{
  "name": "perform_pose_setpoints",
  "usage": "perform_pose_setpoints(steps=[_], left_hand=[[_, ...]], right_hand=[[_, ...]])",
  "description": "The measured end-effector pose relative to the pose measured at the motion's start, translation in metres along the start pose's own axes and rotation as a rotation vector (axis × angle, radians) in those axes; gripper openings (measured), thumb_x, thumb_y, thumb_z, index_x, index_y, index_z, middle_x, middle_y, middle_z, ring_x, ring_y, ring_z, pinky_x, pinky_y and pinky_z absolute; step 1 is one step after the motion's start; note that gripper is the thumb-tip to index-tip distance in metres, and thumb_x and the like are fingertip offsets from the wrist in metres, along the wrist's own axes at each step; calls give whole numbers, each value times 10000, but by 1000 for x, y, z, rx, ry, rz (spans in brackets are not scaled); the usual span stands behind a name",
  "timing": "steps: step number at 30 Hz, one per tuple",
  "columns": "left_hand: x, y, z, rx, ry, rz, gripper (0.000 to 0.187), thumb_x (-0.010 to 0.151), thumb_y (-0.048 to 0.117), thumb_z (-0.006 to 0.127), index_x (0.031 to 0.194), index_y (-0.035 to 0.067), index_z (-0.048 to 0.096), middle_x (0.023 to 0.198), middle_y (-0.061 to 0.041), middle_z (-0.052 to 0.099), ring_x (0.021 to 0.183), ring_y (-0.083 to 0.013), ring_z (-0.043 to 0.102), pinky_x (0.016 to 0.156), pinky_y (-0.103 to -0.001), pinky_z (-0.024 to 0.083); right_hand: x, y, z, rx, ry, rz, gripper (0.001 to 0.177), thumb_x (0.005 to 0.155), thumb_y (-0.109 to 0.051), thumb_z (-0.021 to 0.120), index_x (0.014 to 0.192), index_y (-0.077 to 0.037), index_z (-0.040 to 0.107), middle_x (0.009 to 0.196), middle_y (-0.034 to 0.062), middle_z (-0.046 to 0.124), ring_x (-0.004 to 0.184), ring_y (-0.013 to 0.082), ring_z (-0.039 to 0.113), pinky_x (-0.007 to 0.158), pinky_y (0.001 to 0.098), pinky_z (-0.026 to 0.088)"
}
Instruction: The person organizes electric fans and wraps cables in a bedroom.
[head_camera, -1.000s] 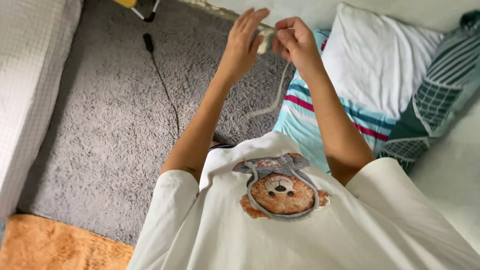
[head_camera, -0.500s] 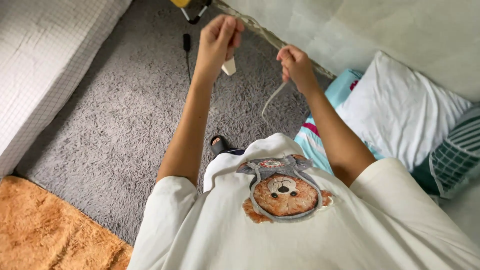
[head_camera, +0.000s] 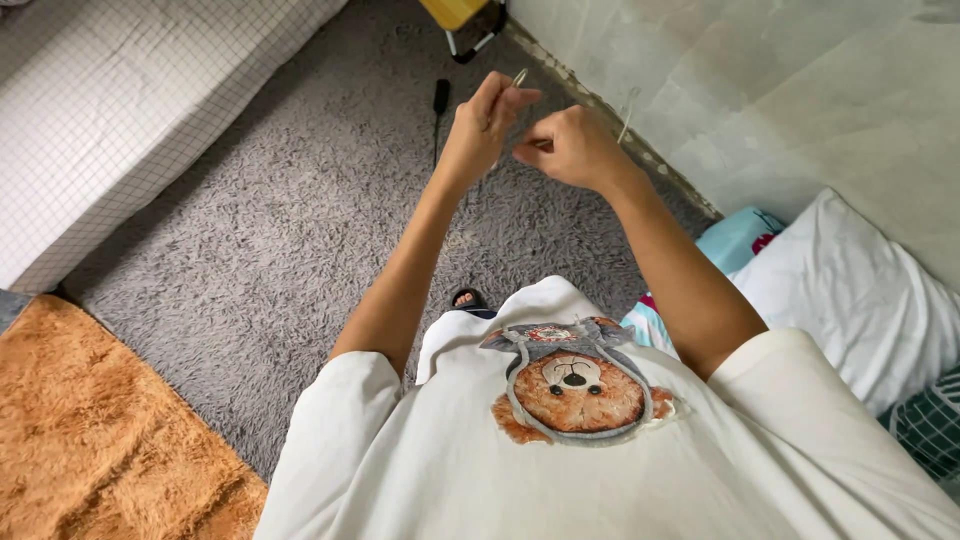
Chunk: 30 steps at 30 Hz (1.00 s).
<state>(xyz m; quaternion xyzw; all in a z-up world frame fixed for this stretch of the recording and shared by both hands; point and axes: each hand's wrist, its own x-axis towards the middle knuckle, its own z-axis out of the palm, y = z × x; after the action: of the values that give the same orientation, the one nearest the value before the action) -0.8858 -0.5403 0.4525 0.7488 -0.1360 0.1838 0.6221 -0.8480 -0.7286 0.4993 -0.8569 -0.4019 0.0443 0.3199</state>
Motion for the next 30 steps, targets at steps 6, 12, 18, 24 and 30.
perform_pose_setpoints(steps=[6,12,18,24,30], left_hand=[[13,-3,-47,196,-77,-189,274,1125,316,488,1209,59,539,947,-168,755,847,-249,726,689,-396,564],[25,-35,-79,72,-78,-274,254,1151,296,473,1177,79,603,759,-55,579,698,-132,596,636,-311,519],[44,-75,-77,-435,17,-348,234,1167,236,435,1235,56,569,847,6,559,695,-77,515,625,-254,487],[66,-90,-78,-529,148,-179,243,1133,102,494,1365,31,493,1225,-129,692,1027,-161,713,904,-311,593],[92,-93,-71,36,200,-162,335,1079,52,517,1410,1,488,1264,-199,696,1059,-259,725,851,-389,591]], right_hand=[[58,-3,5,64,-40,-36,166,951,-172,771,883,-27,727,669,76,616,572,166,536,549,352,427],[123,10,16,354,227,-115,105,1053,-110,727,993,-26,709,815,-24,644,673,58,521,586,251,415],[163,47,75,851,127,217,106,1098,-134,587,1080,-98,685,733,-65,577,602,30,489,531,218,390],[175,79,124,716,-86,290,169,968,-168,644,1129,-127,676,822,-18,690,685,96,618,581,292,521],[208,144,119,-257,-522,-81,209,955,-155,624,825,-26,725,797,172,717,733,351,699,666,498,546]])
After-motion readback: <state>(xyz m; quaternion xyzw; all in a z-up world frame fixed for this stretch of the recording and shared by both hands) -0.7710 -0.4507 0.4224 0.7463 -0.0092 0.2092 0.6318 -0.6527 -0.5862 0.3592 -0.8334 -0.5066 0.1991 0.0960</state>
